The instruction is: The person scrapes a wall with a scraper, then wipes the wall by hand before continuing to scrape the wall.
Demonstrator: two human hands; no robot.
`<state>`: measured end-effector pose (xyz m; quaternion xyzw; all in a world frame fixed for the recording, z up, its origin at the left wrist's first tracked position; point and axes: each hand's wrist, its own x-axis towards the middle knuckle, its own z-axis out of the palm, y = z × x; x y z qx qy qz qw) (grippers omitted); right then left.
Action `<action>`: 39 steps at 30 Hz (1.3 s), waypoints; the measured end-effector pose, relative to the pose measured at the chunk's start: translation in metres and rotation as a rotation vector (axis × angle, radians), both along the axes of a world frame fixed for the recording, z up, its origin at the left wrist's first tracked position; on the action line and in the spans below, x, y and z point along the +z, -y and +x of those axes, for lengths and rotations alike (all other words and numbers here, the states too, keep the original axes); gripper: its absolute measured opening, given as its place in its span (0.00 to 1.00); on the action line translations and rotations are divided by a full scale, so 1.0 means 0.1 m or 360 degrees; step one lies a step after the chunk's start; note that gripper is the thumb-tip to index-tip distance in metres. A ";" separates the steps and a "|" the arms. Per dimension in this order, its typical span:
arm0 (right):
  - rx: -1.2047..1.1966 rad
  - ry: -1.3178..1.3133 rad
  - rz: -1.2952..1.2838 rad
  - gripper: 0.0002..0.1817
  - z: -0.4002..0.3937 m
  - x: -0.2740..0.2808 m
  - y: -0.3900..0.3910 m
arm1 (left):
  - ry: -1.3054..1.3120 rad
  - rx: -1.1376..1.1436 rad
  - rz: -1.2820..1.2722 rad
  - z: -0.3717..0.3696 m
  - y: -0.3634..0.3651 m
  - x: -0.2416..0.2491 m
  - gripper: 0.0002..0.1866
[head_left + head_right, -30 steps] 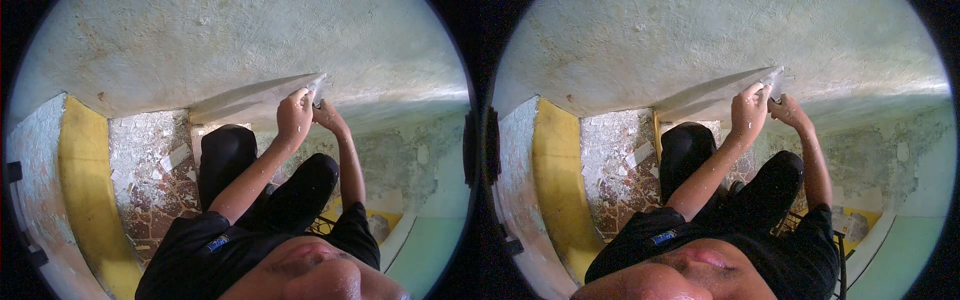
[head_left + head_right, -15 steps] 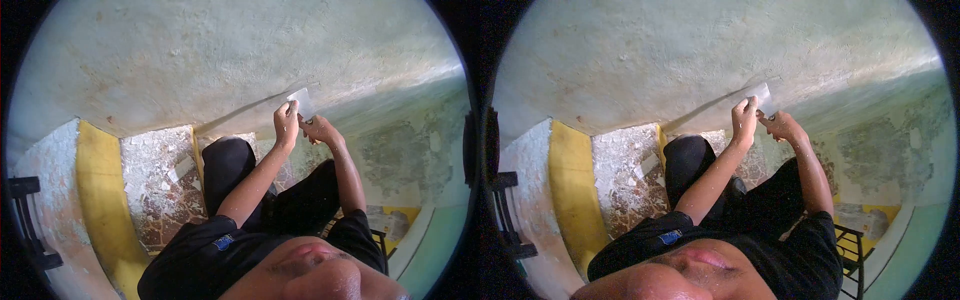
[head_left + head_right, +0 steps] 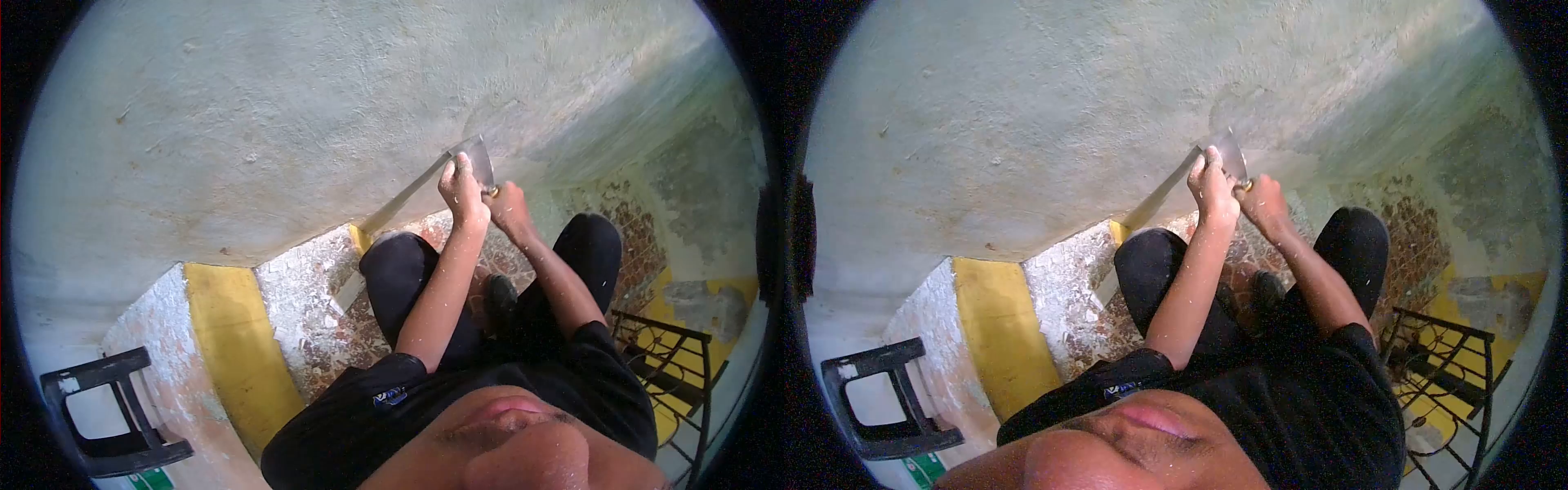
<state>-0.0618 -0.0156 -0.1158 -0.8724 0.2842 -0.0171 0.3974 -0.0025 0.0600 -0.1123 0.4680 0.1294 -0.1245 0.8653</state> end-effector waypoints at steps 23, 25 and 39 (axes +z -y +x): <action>0.0072 -0.0107 -0.0114 0.20 0.08 0.41 0.15 | -0.0061 0.0015 0.0007 -0.05 -0.08 0.28 0.10; 0.0159 0.0038 0.0085 0.19 0.14 0.49 0.08 | 0.0269 0.0108 -0.0019 -0.08 -0.08 0.49 0.14; 0.0512 0.0136 0.0129 0.19 0.23 0.37 -0.14 | 0.0723 0.0165 0.1383 -0.19 -0.54 0.90 0.19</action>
